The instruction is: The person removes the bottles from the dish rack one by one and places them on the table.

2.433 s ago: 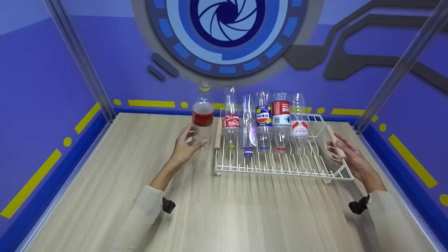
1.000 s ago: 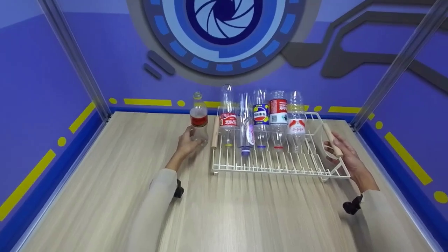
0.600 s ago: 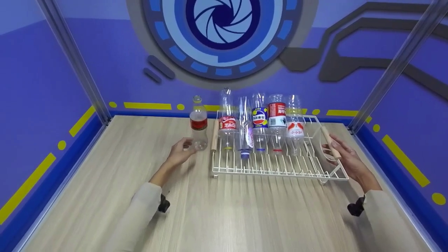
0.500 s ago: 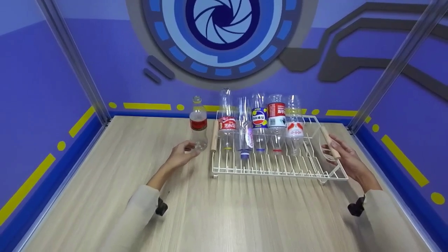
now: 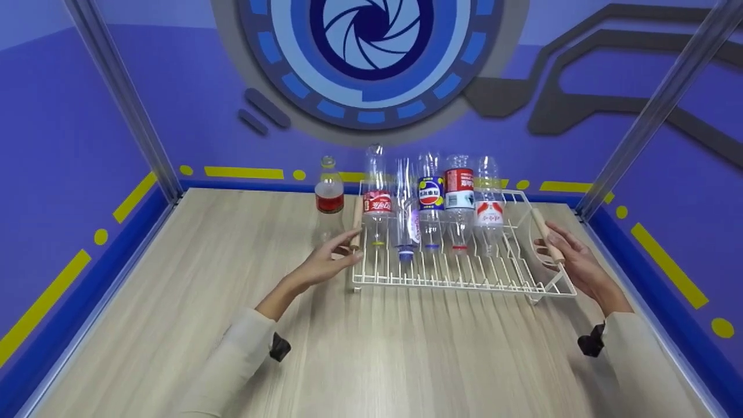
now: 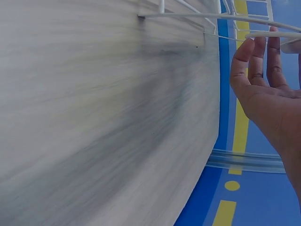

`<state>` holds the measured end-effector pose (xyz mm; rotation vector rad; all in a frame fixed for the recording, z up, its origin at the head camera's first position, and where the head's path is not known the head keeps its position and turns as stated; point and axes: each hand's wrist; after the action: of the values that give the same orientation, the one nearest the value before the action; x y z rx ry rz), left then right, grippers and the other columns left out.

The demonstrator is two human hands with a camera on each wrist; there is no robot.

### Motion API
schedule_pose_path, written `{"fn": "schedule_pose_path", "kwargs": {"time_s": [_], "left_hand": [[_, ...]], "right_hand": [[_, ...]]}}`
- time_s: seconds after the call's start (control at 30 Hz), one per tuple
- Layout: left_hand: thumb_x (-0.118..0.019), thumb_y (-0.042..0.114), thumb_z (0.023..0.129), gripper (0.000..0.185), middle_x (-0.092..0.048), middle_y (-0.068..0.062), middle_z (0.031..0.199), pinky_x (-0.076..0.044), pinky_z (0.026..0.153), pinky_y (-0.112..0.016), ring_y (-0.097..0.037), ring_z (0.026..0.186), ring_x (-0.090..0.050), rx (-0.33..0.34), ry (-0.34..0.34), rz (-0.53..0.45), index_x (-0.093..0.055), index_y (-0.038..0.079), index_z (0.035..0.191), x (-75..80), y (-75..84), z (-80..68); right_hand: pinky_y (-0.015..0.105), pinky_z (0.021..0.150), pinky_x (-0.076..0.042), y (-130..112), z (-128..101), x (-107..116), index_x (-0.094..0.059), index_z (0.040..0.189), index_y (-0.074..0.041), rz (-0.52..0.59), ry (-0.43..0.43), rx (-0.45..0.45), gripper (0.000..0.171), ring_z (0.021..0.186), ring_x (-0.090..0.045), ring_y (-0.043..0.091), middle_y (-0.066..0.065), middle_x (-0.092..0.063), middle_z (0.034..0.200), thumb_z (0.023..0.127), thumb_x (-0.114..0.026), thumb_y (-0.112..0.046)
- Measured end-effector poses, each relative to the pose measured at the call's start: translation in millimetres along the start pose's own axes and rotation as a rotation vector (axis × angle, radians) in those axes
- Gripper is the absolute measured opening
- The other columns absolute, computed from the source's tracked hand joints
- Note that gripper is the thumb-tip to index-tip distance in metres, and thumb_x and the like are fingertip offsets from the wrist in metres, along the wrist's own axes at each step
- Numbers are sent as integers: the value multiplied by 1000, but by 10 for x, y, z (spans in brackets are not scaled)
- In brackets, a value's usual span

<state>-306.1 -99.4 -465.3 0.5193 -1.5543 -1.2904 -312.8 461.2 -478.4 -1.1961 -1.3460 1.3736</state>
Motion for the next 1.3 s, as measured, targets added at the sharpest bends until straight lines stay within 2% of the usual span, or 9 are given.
{"fn": "schedule_pose_path", "kwargs": {"time_s": [0.13, 0.3, 0.4, 0.67, 0.77, 0.93, 1.0, 1.07, 1.3], "left_hand": [[-65, 32, 101, 70, -54, -18, 147, -47, 107, -51, -33, 129, -53, -16, -48, -28, -32, 20, 161, -48, -60, 34], [-68, 28, 99, 75, -48, -17, 153, -41, 113, -53, -32, 137, -47, 17, -103, -186, -28, 29, 162, -19, -190, 71], [-68, 26, 99, 76, -45, -17, 155, -40, 114, -53, -36, 142, -43, 38, -120, -231, -27, 33, 162, 13, -230, 72], [-70, 25, 98, 77, -39, -20, 157, -41, 112, -56, -43, 144, -38, 27, -91, -219, -28, 30, 162, 5, -193, 57], [-71, 27, 97, 77, -40, -18, 157, -38, 113, -57, -40, 143, -37, 39, -72, -214, -30, 31, 162, -12, -192, 41], [-73, 30, 96, 76, -41, -12, 155, -36, 113, -59, -37, 143, -38, 59, -50, -210, -33, 35, 160, -24, -188, 31], [-73, 31, 95, 76, -41, -11, 156, -37, 113, -59, -36, 143, -38, 62, -50, -206, -33, 36, 160, -20, -183, 28], [-74, 33, 95, 77, -39, -11, 157, -37, 113, -59, -34, 142, -38, 63, -52, -201, -33, 35, 160, -19, -180, 28], [-74, 32, 94, 78, -36, -11, 159, -37, 114, -58, -33, 142, -38, 69, -52, -210, -33, 35, 160, -18, -185, 25]], "right_hand": [[27, 84, -58, 14, -6, -6, -38, 154, -28, 14, -4, 9, 43, 106, -66, 9, -7, -73, 114, 112, -39, -23], [26, 83, -59, 2, -1, -5, -40, 153, -28, 16, 0, 7, 42, 105, -67, 9, -6, -73, 114, 111, -40, -23], [25, 83, -59, -9, 7, -11, -39, 154, -26, 5, -8, 6, 43, 106, -66, 10, -6, -73, 114, 111, -40, -23], [24, 87, -56, -144, 7, 47, -40, 155, -24, -65, -46, -28, 45, 109, -64, 9, -8, -72, 119, 111, -43, -20], [22, 85, -56, -241, 6, 77, -42, 155, -21, -167, -37, -46, 45, 109, -63, 5, -13, -70, 120, 110, -46, -19], [18, 84, -56, -502, 18, 96, -61, 135, -30, -187, 26, -26, 33, 101, -65, 1, -18, -69, 113, 106, -54, -14], [17, 83, -56, -615, 45, 74, -63, 124, -34, -150, 51, -9, 29, 98, -65, 1, -18, -69, 110, 106, -55, -13], [16, 82, -56, -726, 80, 32, -62, 121, -34, -177, 78, -4, 25, 95, -64, 0, -19, -68, 107, 106, -56, -16], [16, 84, -55, -958, 312, -235, -54, 126, -32, -305, 78, 0, 23, 98, -62, -1, -21, -62, 112, 104, -59, -24]]}}
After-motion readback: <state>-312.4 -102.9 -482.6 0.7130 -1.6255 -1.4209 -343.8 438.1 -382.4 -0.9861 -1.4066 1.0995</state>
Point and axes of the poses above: each hand's wrist, its own z-axis towards the middle knuckle, its own x-axis out of the back of the hand, y = z × x
